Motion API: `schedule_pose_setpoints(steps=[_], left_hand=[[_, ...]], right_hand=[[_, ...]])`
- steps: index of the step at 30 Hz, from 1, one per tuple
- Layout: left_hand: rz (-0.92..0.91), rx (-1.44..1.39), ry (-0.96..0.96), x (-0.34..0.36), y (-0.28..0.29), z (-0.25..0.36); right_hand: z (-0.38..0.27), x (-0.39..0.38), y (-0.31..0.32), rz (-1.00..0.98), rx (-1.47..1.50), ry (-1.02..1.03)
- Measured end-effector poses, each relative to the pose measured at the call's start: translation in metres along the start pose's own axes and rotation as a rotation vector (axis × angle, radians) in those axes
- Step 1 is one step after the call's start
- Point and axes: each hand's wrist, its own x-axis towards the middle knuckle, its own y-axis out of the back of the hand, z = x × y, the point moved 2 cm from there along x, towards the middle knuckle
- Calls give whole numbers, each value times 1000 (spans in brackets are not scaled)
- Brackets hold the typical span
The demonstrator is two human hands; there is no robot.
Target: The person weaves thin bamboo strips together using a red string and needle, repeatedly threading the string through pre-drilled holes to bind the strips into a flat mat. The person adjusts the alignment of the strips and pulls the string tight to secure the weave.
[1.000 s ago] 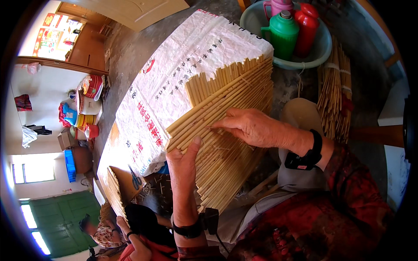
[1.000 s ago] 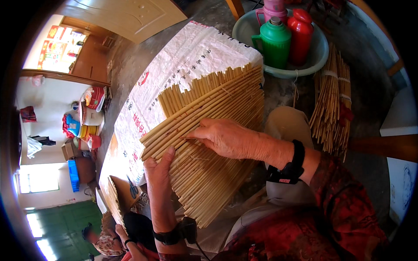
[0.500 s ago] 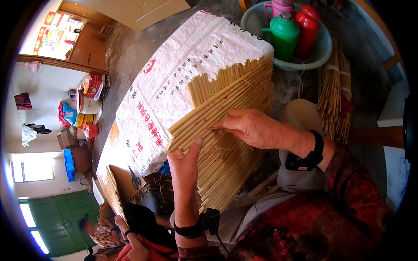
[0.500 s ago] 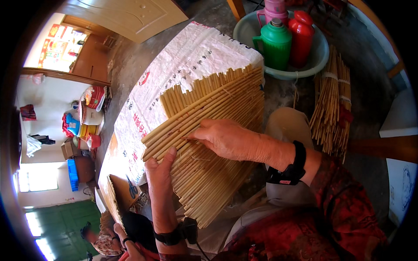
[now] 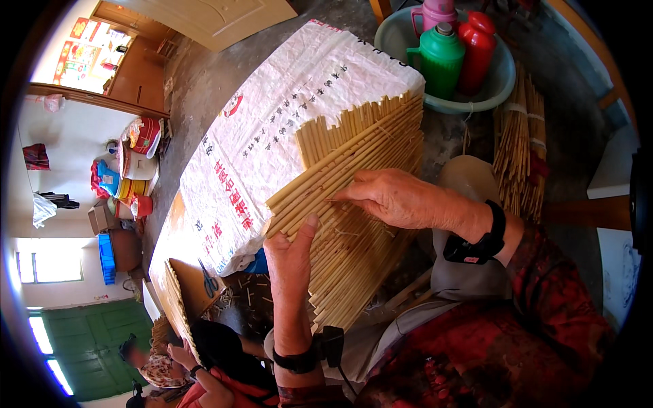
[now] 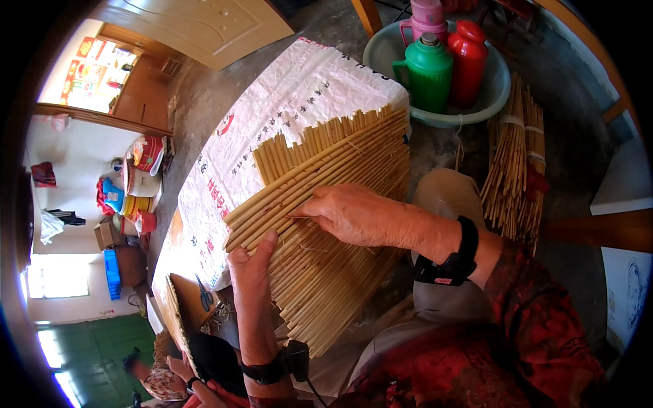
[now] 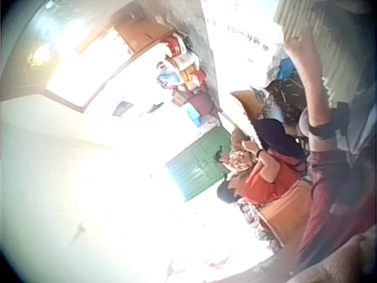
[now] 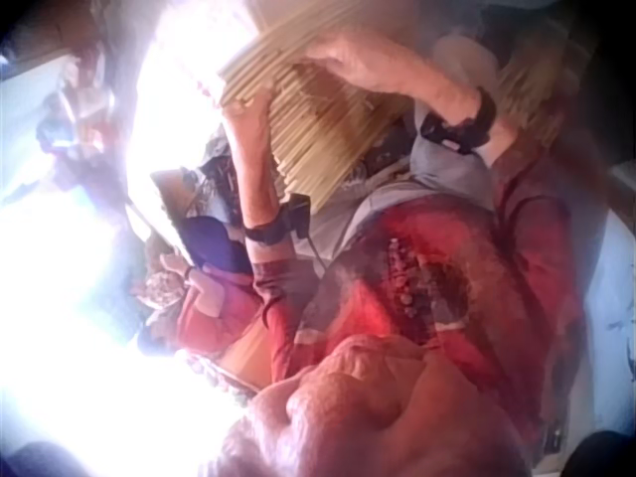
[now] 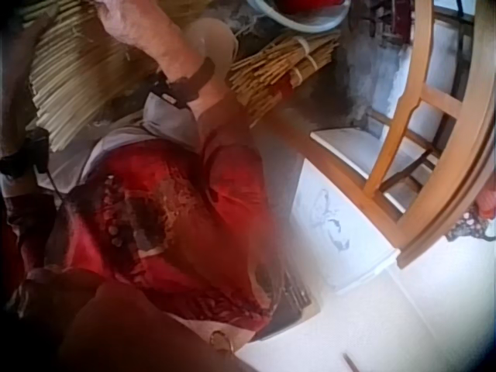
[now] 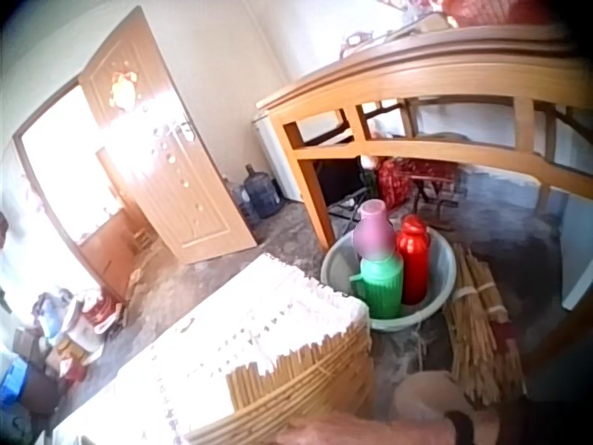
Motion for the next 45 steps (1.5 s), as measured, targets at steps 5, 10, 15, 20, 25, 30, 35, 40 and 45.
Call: schedule_pose_setpoints(steps=[5,10,15,20,25,30,35,40,45], left_hand=[[-2,36,0,0,1,-1],[-8,12,-6,0,0,-2],[8,21,-27,-6,-7,-1],[16,145,-57,-23,-27,16],[-21,232,-76,-44,-50,21],[-173,275,-191,-79,-70,23],[-243,345,-340,-116,-80,26],[-283,435,-424,-139,-84,17],[-342,495,-468,-147,-92,15]], right_hand=[[2,-1,-1,-17,8,-12],[0,-1,1,-43,6,-25],[-6,-3,7,-77,-75,-28],[-22,-13,19,-107,-119,-119],[-42,-34,28,39,-145,-77],[-62,-77,58,-103,-163,-172],[-85,-136,64,-73,-122,-410],[-102,-162,57,-9,-102,-451],[-108,-172,64,-32,-122,-572]])
